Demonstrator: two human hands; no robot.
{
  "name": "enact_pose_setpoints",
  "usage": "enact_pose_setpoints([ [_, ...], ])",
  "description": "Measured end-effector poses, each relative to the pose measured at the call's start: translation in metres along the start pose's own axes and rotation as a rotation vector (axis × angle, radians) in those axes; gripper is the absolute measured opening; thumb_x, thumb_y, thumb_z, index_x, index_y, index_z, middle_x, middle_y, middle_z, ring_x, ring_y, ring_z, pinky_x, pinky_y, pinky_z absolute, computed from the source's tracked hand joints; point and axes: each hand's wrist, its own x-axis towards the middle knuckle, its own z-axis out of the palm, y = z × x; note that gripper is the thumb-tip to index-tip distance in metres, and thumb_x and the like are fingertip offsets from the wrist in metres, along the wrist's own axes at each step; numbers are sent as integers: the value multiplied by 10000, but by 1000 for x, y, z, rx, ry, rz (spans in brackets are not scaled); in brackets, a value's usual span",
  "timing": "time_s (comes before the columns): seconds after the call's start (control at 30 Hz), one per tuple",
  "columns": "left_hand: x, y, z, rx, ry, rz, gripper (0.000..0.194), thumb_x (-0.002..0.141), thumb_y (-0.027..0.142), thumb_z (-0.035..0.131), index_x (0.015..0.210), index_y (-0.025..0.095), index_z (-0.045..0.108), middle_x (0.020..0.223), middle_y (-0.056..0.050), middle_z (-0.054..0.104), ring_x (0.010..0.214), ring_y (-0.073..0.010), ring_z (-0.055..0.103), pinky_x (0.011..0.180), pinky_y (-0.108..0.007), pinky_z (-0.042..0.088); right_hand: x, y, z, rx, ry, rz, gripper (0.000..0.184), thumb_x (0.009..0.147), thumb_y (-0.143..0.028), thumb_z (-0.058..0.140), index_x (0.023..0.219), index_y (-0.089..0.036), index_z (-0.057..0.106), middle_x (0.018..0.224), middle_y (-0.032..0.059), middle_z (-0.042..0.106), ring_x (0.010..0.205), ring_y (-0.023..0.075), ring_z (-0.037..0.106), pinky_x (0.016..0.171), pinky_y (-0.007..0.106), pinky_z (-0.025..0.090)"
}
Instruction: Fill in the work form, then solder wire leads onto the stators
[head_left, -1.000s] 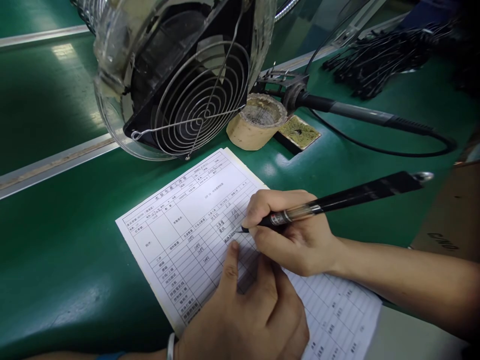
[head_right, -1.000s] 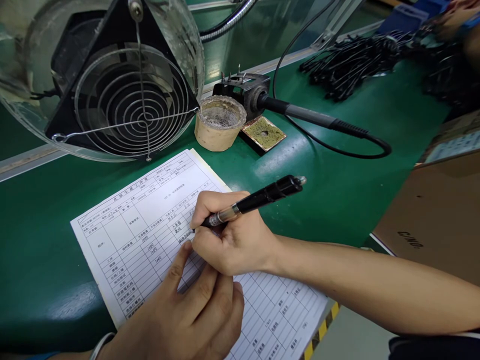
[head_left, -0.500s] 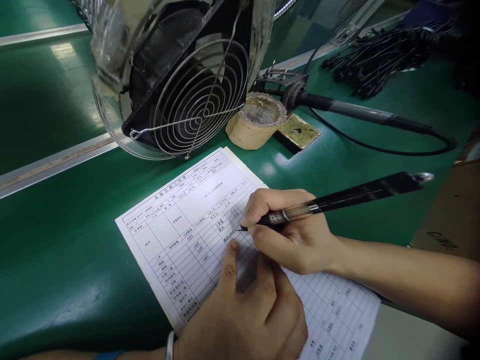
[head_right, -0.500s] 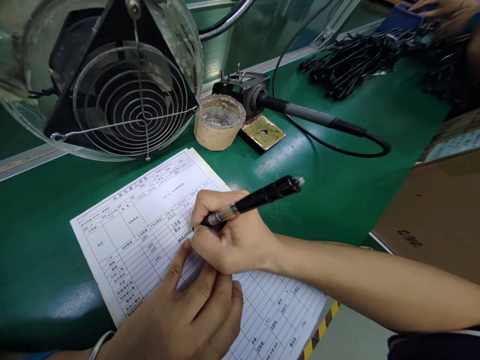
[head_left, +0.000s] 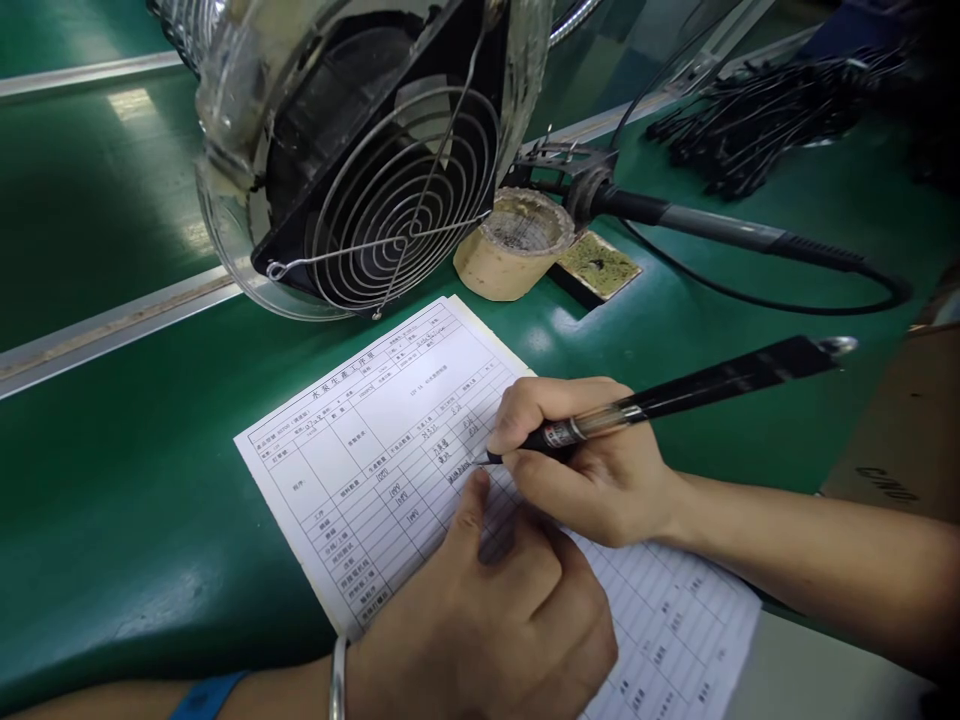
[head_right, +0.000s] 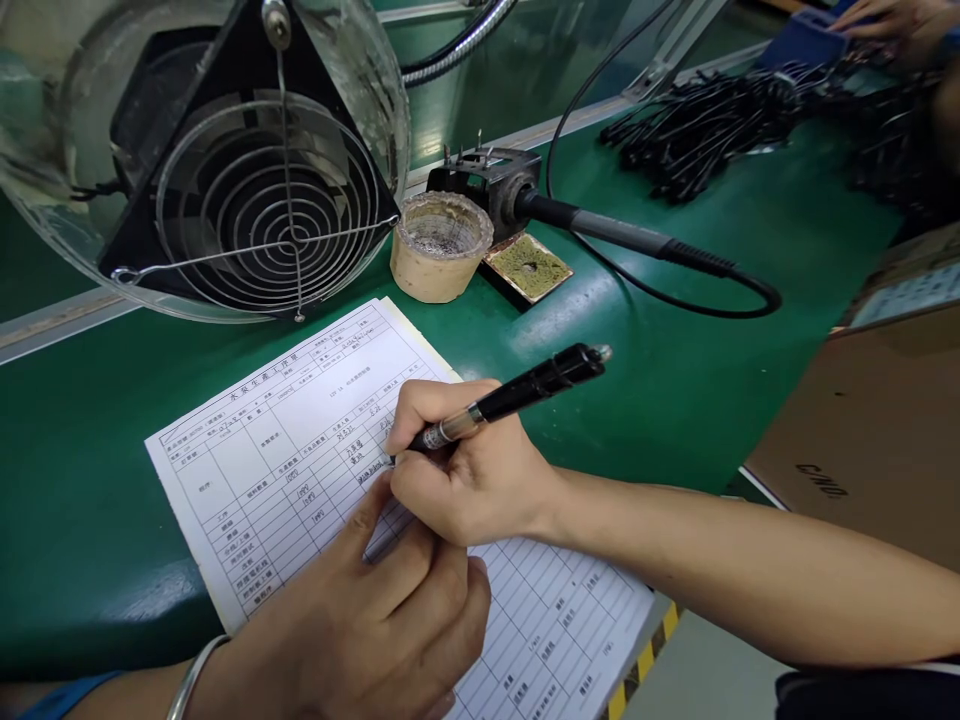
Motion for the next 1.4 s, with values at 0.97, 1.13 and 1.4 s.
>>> enact_pose_setpoints([
  [0.97,-1,4,-1,-3,12,-28,304,937,248,419,1121,129,629,1069,-88,632,1061,-293,561,927,-566,478,0,1,0,-41,8,-13,129,652,-59,483,655,-187,502,535,-22,540,430,78,427,383,213,337],
  [1.13,0,4,-2,-9,-1,-24,310,940,239,406,1127,127,627,1069,-90,632,1065,-294,561,931,-565,475,0,0,-1,-37,9,-7,138,643,-52,489,653,-189,496,522,-29,526,432,79,421,388,211,340],
  [1.4,0,3,-2,-9,-3,-21,312,942,251,414,1135,131,628,1076,-84,634,1075,-290,558,939,-554,480,0,1,-1,-44,-1,-8,122,644,-67,491,646,-189,501,517,-33,525,418,72,419,377,204,338],
])
